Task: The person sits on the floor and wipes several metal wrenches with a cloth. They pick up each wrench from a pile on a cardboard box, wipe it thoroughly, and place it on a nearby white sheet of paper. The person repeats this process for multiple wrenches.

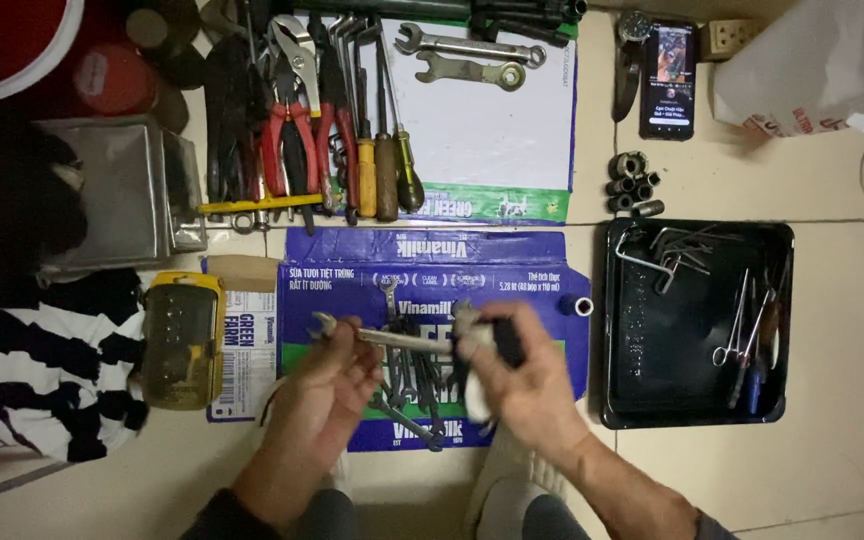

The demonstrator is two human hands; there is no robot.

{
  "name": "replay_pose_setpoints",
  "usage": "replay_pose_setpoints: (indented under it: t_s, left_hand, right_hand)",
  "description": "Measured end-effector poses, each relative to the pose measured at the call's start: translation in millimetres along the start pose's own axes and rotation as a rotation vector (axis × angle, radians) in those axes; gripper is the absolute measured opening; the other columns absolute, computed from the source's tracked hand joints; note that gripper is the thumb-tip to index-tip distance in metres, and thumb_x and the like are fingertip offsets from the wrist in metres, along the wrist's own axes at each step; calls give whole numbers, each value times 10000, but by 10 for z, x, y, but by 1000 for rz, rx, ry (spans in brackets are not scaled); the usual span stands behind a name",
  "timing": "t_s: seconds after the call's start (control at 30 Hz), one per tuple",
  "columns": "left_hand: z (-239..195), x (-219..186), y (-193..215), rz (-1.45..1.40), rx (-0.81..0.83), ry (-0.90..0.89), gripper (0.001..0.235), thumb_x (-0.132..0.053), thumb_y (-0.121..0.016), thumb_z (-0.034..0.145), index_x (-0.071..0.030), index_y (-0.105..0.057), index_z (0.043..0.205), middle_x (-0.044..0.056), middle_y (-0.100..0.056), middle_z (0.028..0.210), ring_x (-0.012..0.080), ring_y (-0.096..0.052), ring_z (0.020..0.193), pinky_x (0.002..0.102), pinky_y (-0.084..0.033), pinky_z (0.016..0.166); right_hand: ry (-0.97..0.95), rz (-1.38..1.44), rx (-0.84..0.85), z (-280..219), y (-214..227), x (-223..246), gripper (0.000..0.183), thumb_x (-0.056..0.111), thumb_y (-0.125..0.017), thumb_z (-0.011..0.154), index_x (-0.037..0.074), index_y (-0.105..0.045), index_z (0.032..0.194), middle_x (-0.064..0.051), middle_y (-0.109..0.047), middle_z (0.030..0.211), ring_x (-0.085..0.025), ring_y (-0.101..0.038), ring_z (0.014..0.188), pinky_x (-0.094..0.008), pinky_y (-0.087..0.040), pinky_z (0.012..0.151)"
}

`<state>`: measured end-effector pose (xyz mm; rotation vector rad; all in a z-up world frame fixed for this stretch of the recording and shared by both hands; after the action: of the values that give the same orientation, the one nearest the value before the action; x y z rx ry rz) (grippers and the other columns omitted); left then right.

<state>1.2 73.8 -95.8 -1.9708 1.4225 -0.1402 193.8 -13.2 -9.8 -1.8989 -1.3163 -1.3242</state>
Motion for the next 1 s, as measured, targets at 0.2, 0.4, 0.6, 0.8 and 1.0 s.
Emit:
replay_pose_setpoints:
  t_s: [0.2, 0.4, 0.6, 0.8, 1.0]
  left_hand:
    - [-162, -470, -502, 843, -117, 5, 248, -267, -732, 872, -24, -762, 910, 95, -704, 789, 222, -637, 733, 350, -491, 722]
    - [-230, -448, -392, 484, -50, -74, 281, -285, -616, 967, -15, -678, 925, 128, -642, 884, 267, -595, 806, 391, -495, 734]
    - [-195, -595, -420, 298, -372, -96, 242, -158, -680, 921, -2, -693, 1106, 153, -720, 970, 288, -663, 855, 409, -506, 754]
    - [-399, -647, -835, 653, -412, 58, 289, -254, -570, 982, -8, -712, 1034, 184, -804, 1087, 303, -769, 1012, 438, -608, 910]
    - [-302, -604, -724, 558, -446, 120, 379, -242, -582, 951, 35, -693, 1184, 228, -779, 1195, 359, -752, 1090, 412, -585, 865]
  right_hand:
    - [-85, -472, 550, -318, -499, -225, 384, 267, -674, 956, 122, -446, 1230, -63, -740, 811, -205, -728, 636, -347, -590, 513]
    - [469, -701, 158, -30, -233, 71, 305, 42, -733, 808, 115, -658, 1095, -75, -730, 1001, -249, -720, 920, -361, -653, 750]
    - [651, -721, -70, 159, 127, 615, 359, 116, -546, 894, 56, -608, 1242, -130, -687, 1150, -254, -622, 978, -360, -500, 817]
    - [746, -1125, 286, 403, -392, 225, 691, 418, -904, 740, 76, -616, 1267, -118, -710, 1091, -267, -676, 846, -433, -616, 648]
    - [768, -1311, 432, 728, -434, 173, 353, -91, -659, 729, 223, -685, 887, 14, -598, 661, -200, -556, 617, -331, -578, 495]
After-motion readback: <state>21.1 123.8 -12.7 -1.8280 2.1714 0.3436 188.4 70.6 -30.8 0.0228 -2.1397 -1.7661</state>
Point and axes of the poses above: each hand's wrist, its own z-axis towards the middle knuckle, its own y-axis out of the back of the hand, x = y × z, the point moved 6 cm from there along z, towards the middle knuckle
